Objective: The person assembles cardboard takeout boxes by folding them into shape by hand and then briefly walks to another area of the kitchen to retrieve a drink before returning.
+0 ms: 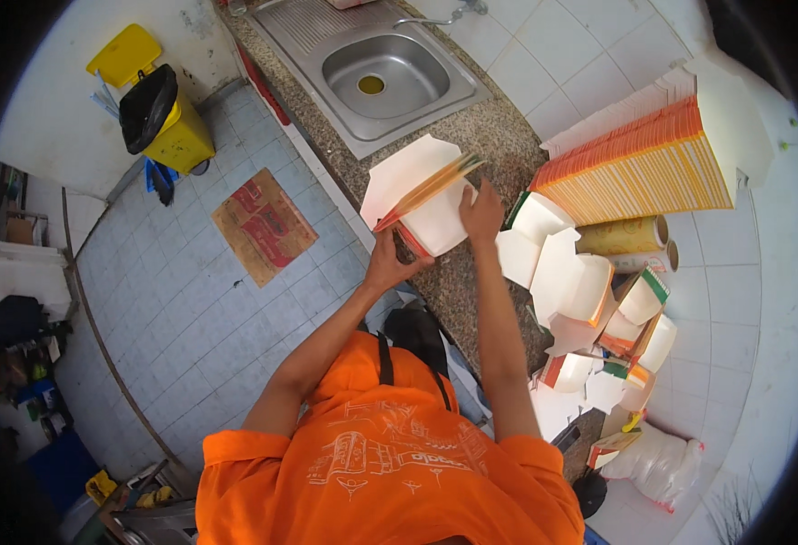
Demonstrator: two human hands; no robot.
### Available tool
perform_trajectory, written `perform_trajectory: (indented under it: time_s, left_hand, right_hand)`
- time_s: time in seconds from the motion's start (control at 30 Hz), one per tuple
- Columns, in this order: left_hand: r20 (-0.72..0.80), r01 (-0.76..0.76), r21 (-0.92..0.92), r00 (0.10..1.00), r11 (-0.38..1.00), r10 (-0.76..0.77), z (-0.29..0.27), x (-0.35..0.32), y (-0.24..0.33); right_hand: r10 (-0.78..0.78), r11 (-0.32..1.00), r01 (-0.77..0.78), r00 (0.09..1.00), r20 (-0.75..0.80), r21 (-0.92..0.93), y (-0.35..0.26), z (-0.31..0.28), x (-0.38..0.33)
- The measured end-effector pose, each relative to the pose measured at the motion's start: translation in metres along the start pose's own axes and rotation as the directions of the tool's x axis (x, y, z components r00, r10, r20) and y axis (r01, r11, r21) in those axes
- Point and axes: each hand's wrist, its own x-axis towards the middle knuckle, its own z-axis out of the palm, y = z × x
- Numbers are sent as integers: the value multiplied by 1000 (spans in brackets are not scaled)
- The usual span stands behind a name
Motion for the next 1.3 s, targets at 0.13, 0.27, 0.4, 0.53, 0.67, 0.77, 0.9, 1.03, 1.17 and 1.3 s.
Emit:
perform_trajectory:
  time_s: [0.13,0.27,0.4,0.53,0.67,0.77,0.9,1.03,1.17,1.3]
  left_hand:
    - [-97,-28,-194,995,981,9,-7,-4,-24]
    - [117,-92,-29,989,995,94,-24,8,-23]
    - [175,-11,-53,984,999,21,-24,5,-28]
    - [215,65,-81,975,995,-46,-20,9,-25]
    - [173,54,-32,984,998,-48,-22,10,-28]
    - [174,43,-45,984,998,-35,-18,9,-25]
    - [178,82,-102,982,991,-63,-26,6,-23]
    - [135,-38,30,990,999,34,-26,5,-23]
    - [47,-88,148,996,985,82,-19,-3,-2]
    - [86,44,150,995,988,-57,-22,-15,16]
  right_hand:
    - [265,960,-261,721,641,-104,-1,-2,17]
    - [333,935,-333,714,615,-120,11,1,9]
    - [333,928,-369,752,568,-54,9,3,7]
    - [372,901,-433,765,526,-8,12,1,3]
    - [286,956,-274,783,553,-106,7,-14,12]
    - [92,961,-78,995,-41,267,56,-41,17]
    - [171,952,-183,983,-67,-244,146,-141,63]
    - [326,470,227,854,407,-853,235,-180,37]
    - [218,518,189,914,343,-834,283,-186,13]
    - [282,526,-1,943,173,-850,314,-215,19]
